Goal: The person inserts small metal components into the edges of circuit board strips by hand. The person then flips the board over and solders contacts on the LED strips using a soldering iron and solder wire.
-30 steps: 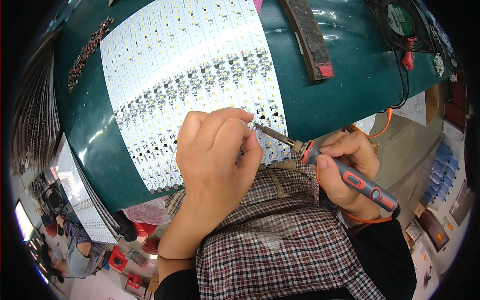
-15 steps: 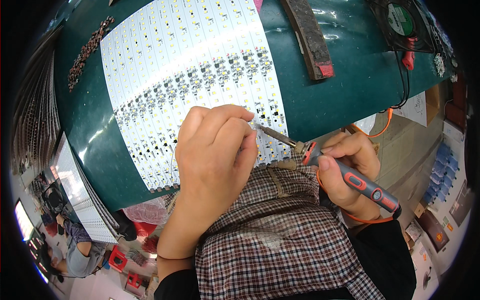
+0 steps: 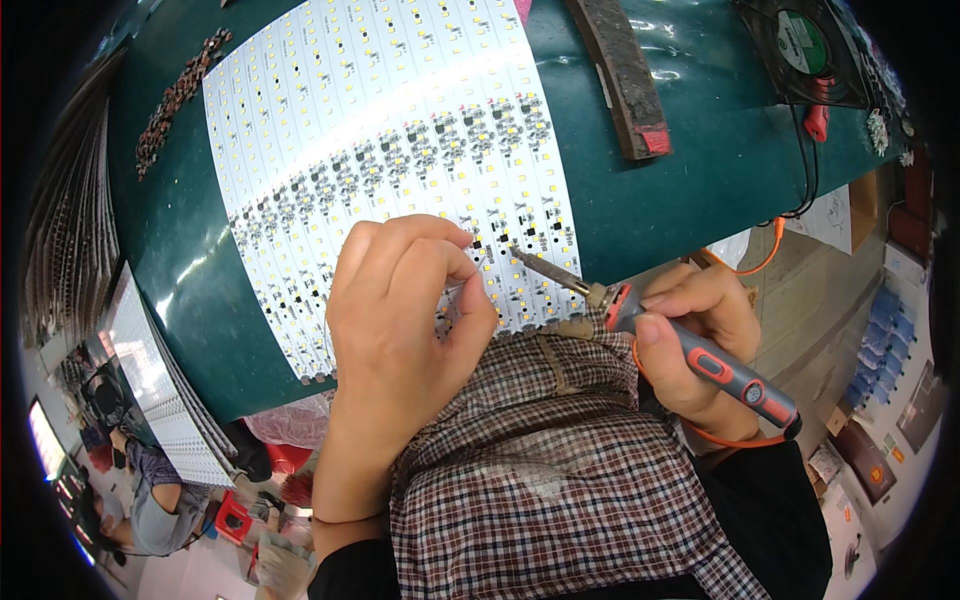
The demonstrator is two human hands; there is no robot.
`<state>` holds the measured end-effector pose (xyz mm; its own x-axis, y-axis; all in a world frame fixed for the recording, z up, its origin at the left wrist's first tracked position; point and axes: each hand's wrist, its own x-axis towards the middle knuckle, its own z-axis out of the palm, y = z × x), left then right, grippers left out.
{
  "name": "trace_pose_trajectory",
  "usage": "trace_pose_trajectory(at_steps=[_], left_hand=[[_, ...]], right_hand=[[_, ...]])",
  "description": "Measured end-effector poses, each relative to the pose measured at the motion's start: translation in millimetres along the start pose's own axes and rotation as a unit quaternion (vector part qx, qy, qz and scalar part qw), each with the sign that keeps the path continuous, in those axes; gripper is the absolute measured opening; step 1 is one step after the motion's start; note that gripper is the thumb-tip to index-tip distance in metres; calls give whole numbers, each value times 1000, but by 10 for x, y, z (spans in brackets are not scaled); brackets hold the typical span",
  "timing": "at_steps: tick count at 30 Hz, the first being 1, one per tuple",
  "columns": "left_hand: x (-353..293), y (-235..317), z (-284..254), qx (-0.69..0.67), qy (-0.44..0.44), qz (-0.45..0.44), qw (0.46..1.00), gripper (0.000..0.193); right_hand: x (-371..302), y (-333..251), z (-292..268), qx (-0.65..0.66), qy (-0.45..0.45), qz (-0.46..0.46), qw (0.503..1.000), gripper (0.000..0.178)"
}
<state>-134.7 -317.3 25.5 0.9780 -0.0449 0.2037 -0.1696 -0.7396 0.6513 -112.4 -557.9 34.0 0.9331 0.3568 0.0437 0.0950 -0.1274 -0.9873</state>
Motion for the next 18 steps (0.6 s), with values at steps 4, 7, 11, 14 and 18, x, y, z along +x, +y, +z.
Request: trace_pose_trajectory(at_steps=[4, 7, 11, 14, 18], left_hand=[[-6, -14, 20, -4, 8, 5, 1000, 17], [-4, -6, 27, -12, 7, -11, 1000, 17], [5, -9, 17, -11, 6, -1, 1000, 17], [2, -4, 23, -13, 1, -5, 1000, 17], [14, -2, 17, -9, -6, -2, 1000, 17]], right_hand=[[-2, 47, 62, 12, -2, 0, 1000, 23], [5, 54, 93, 5, -2, -2, 1000, 24], [-14, 53, 101, 9, -5, 4, 1000, 24], [-19, 56, 102, 2, -6, 0, 1000, 24], [-30, 49, 118, 15, 0, 12, 1000, 24]])
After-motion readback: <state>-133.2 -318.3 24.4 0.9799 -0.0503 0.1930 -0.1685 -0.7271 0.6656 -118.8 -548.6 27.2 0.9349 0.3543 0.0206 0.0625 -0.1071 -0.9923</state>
